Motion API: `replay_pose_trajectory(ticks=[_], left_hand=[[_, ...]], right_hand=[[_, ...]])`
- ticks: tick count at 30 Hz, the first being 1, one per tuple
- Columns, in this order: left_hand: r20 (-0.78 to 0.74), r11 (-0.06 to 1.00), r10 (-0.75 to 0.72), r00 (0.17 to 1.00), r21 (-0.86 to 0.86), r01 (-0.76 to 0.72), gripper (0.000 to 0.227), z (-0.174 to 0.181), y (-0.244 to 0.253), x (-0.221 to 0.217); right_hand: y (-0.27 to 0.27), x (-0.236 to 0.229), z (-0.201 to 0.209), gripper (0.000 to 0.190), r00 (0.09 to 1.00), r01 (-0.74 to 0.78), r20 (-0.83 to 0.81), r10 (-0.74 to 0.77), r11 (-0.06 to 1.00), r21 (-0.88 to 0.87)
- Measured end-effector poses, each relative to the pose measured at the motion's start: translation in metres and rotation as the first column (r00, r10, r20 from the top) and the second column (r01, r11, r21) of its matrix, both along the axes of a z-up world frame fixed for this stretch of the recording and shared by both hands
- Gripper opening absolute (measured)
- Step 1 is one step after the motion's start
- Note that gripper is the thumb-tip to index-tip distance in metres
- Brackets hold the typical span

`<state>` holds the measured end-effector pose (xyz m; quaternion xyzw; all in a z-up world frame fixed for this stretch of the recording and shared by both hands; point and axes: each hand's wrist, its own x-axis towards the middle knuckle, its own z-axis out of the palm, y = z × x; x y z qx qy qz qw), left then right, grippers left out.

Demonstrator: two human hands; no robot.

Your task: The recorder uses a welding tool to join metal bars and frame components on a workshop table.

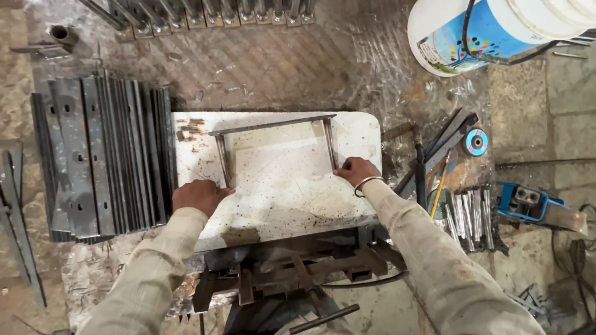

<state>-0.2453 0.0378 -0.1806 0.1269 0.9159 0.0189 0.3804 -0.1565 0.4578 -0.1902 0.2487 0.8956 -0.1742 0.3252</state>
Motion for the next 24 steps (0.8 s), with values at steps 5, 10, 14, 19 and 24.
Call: replay_pose_trajectory(ticks=[5,10,14,19,24], left_hand=[[0.021,1.000,0.002,1.000,-0.007,-0.002,0.075,0.010,0.001,-0.001],[-0.043,0.998,0.044,0.998,0.053,-0.042,0.068,0.003,-0.005,0.005],[-0.062,0.993,0.058,0.996,0.109,-0.051,0.066,-0.004,-0.005,0.003],[-0.047,0.982,0.125,0.991,0.146,-0.117,0.057,0.001,0.002,0.010],[-0.069,0.973,0.071,0.995,0.226,-0.054,0.031,-0.020,0.018,0.027]], right_hand=[[0.011,0.008,-0.022,0.055,0.998,-0.038,-0.052,0.037,0.999,-0.015],[0.008,0.009,-0.027,0.055,0.997,-0.051,-0.062,0.050,0.999,-0.012],[0.004,0.004,-0.022,0.052,0.995,-0.050,-0.084,0.047,0.998,-0.029],[-0.022,0.002,-0.002,0.045,0.993,-0.071,-0.097,0.072,0.997,0.016],[-0.022,0.016,0.002,0.036,0.989,-0.143,0.035,0.141,0.987,0.070]])
